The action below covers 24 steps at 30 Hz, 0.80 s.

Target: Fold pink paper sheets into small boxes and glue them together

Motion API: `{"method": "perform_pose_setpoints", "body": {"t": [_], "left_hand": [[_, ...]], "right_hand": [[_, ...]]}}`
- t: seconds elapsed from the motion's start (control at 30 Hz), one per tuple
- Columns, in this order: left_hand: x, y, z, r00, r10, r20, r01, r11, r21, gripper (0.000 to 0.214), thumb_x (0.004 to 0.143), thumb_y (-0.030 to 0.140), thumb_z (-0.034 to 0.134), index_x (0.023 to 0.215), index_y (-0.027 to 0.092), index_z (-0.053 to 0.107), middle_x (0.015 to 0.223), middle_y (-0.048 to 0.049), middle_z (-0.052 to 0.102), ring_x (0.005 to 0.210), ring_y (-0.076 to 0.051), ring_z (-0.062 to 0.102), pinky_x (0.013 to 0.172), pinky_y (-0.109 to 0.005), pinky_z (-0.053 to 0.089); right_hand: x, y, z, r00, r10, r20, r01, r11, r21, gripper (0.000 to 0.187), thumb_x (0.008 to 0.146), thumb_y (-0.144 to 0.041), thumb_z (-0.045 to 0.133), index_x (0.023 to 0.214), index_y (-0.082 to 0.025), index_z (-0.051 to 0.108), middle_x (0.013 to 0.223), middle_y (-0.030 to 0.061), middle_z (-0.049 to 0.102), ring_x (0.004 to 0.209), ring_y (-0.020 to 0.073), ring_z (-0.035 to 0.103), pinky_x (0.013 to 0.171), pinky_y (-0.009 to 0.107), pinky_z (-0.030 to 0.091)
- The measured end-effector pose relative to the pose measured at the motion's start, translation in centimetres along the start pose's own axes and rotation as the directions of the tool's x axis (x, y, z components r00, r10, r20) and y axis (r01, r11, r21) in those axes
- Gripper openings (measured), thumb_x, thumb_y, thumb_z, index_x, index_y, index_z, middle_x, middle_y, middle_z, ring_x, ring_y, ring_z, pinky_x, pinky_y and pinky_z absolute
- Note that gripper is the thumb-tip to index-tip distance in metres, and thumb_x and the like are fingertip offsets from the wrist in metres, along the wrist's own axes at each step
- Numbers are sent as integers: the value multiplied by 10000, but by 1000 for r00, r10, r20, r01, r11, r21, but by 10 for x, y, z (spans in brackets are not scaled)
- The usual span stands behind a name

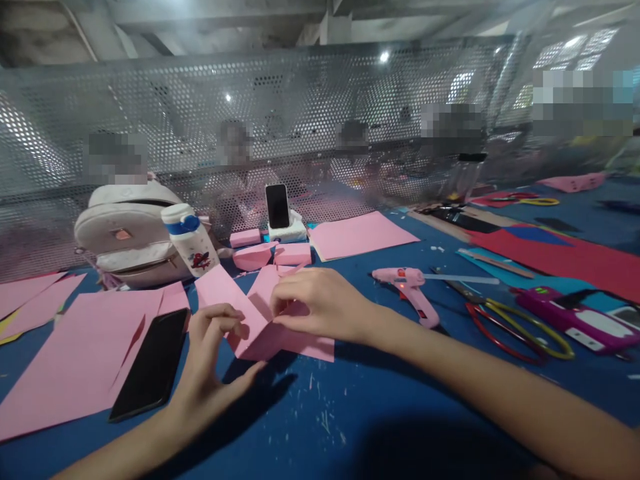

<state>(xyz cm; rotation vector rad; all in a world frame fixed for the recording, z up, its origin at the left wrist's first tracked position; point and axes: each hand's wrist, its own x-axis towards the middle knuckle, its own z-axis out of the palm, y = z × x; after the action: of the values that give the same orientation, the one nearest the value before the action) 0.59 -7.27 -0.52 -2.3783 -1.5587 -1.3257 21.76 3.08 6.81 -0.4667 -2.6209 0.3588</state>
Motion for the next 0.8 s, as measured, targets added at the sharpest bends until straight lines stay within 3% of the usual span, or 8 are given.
{"method": "perform_pose_setpoints", "body": {"t": [0.2, 0.4, 0.6, 0.8], "left_hand": [[-2, -7, 2, 991, 82, -108, -80, 997, 16, 267, 839, 205, 679, 1012, 232, 478, 1268, -129, 441, 1263, -321, 408, 1084, -577, 325], [-9, -13, 6, 940, 270, -207, -257, 962, 87, 445, 790, 164, 708, 1180, 197, 496, 1222, -115, 508, 1237, -287, 469, 1192, -552, 219], [-16, -19, 10, 940, 298, -168, -289, 954, 80, 514, 811, 106, 641, 1283, 174, 450, 1251, -135, 529, 1261, -272, 477, 1215, -541, 186], [-18, -23, 10, 948, 284, -143, -277, 959, 66, 520, 835, 132, 630, 1316, 194, 441, 1215, -124, 584, 1261, -273, 502, 1199, -572, 222]], "right_hand": [[-1, -3, -2, 998, 14, 63, -18, 998, 63, 57, 879, -156, 632, 842, -179, 669, 835, 6, 687, 778, 127, 611, 708, 248, 425], [-2, -3, -3, 997, -43, 67, 36, 995, 95, 72, 897, -178, 633, 825, -184, 639, 842, 7, 697, 784, 125, 613, 717, 249, 434], [-2, -6, -4, 993, -56, 104, 44, 992, 119, 70, 893, -175, 665, 832, -173, 629, 847, 12, 694, 793, 128, 615, 722, 242, 437], [-1, -10, -3, 993, 35, 117, -57, 980, 190, 107, 844, -155, 708, 884, -185, 613, 876, -14, 687, 781, 111, 633, 698, 215, 449]]}}
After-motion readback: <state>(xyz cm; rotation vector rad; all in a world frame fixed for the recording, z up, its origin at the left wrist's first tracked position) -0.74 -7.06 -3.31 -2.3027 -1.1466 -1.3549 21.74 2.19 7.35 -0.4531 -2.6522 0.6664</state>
